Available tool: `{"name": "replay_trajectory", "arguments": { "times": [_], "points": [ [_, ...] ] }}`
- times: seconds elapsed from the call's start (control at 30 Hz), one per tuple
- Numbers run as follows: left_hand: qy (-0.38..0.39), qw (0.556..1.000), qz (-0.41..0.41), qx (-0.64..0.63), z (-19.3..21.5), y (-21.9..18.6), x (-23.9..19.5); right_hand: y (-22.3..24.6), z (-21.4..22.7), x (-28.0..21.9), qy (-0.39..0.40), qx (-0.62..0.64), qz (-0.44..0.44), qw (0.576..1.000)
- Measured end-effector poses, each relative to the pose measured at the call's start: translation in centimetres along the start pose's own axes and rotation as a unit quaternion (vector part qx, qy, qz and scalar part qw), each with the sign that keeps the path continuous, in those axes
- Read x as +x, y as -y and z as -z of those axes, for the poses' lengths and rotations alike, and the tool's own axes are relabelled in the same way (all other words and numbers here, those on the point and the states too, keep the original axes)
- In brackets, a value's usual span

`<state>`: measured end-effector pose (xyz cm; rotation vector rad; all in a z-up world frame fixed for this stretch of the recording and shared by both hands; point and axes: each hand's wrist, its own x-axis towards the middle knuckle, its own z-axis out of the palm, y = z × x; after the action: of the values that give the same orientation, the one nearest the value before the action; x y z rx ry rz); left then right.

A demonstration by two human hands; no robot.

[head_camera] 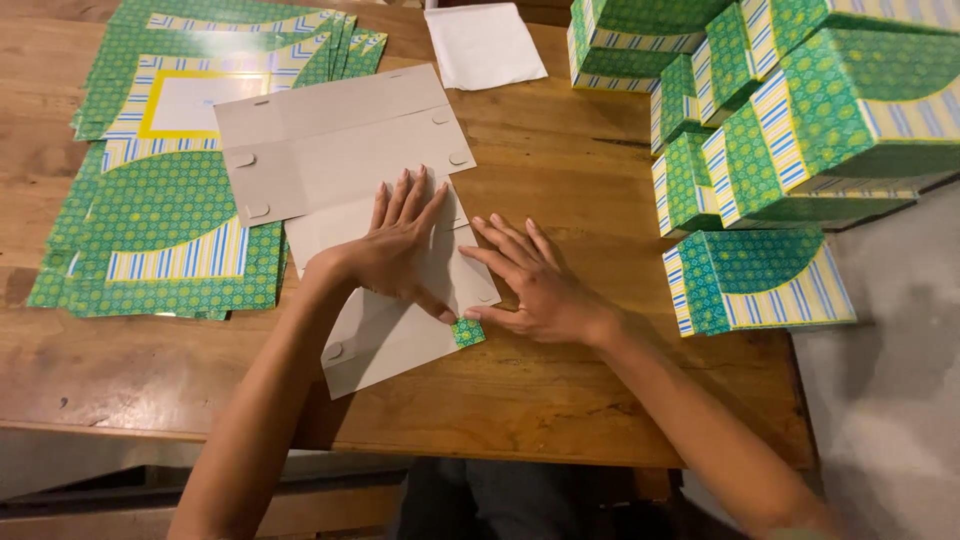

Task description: The person assembles small cardboard boxes by folding pre-cut white cardboard pieces and attaching green patterned paper strips to the edges. They fold flaps, align edges, and press the paper strips onto the cardboard to form the box structure.

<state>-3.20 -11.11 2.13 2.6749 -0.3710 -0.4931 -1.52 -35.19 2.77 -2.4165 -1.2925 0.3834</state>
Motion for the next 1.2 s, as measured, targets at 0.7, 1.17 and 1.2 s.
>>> {"name": "replay_trajectory", "arguments": {
  "times": [0.7, 1.17, 1.2],
  "points": [
    [-0.501, 0.855, 0.132, 0.019, -12.6, -3.4, -19.7, 2.5, -3.0, -1.4, -0.056, 0.062, 0.188, 0.979],
    [-0.549, 0.823, 0.140, -0.037, -14.1, -6.1, -18.8, 2.3, -2.8, -1.3, -0.044, 0.012, 0.187, 0.981],
    [-0.545, 0.829, 0.122, -0.030, -14.1, -6.3, -18.7, 2.4, -2.6, -1.3, -0.043, 0.023, 0.181, 0.982]
  ]
}}
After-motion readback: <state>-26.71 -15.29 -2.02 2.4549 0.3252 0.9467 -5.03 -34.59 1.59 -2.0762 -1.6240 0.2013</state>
